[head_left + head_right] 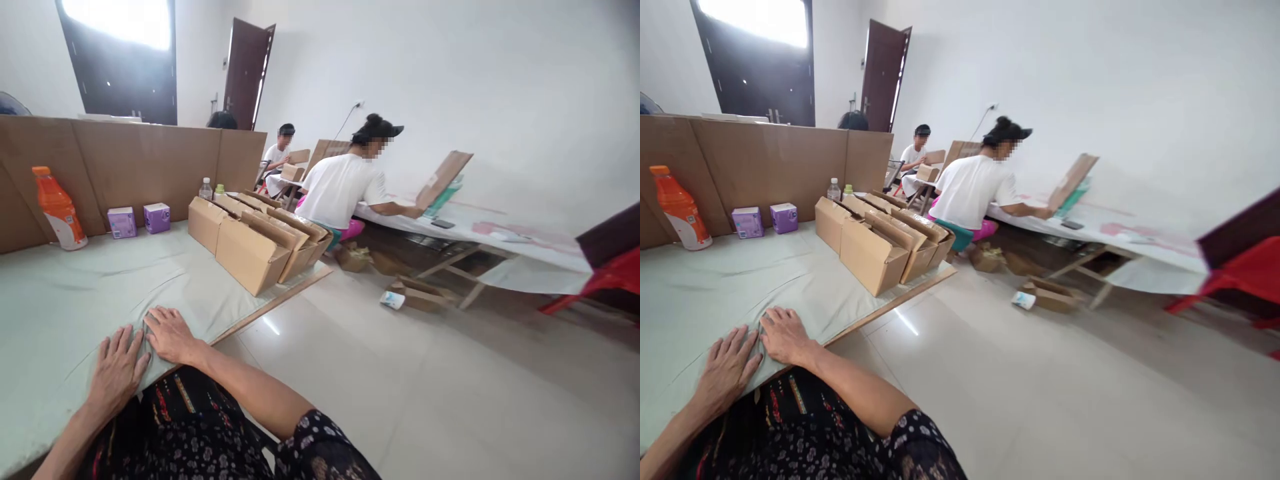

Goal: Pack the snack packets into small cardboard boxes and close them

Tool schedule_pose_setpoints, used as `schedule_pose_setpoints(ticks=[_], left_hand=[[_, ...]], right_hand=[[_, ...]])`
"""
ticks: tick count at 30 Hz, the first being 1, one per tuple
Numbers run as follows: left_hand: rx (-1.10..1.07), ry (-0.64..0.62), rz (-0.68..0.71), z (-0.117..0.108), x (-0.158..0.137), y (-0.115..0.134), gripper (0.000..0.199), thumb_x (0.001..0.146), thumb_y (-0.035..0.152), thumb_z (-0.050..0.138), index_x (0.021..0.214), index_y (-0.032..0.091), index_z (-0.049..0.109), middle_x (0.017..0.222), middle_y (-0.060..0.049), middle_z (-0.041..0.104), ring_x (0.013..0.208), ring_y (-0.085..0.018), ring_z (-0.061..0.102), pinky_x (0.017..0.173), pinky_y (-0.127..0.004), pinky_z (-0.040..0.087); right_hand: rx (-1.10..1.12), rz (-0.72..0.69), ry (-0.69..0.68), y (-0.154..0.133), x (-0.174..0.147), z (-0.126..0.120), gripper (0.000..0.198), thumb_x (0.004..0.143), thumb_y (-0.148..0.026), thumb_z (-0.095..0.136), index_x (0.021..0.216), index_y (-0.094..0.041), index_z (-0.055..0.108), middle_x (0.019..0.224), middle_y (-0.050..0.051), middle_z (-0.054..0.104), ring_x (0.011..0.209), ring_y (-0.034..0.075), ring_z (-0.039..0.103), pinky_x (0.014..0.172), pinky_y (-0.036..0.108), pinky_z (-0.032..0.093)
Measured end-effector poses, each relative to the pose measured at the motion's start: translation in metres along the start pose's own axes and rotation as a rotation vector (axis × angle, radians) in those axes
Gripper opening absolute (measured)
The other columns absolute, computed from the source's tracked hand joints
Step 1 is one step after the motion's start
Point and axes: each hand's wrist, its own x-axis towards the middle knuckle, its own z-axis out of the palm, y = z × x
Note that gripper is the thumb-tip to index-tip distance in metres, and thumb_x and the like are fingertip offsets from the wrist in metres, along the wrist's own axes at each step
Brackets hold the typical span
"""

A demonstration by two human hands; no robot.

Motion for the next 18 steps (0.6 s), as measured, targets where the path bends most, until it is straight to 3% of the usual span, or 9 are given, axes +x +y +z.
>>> schedule_pose_setpoints(ticks=[10, 18], left_hand=[[-0.006, -0.075, -0.179, -0.029, -0.027, 0.036, 0.046, 0.104, 0.032, 0.047, 0.143, 0.019, 0.067, 0.157, -0.019, 0.061, 0.149, -0.038, 0.054, 0.124, -0.060, 0.040], [0.008, -0.073, -0.231, -0.042, -0.056, 0.060, 0.048, 0.104, 0.031, 0.052, 0.149, 0.022, 0.062, 0.162, -0.018, 0.056, 0.152, -0.040, 0.049, 0.126, -0.063, 0.034]], right_hand=[[-0.015, 0.024, -0.012, -0.013, -0.029, 0.002, 0.039, 0.111, -0.033, 0.046, 0.145, -0.016, 0.055, 0.163, 0.016, 0.051, 0.152, 0.030, 0.042, 0.124, 0.049, 0.034], [-0.060, 0.035, 0.020, -0.028, -0.056, 0.003, 0.046, 0.113, -0.037, 0.037, 0.151, -0.017, 0.053, 0.166, 0.016, 0.048, 0.153, 0.031, 0.039, 0.124, 0.050, 0.032]])
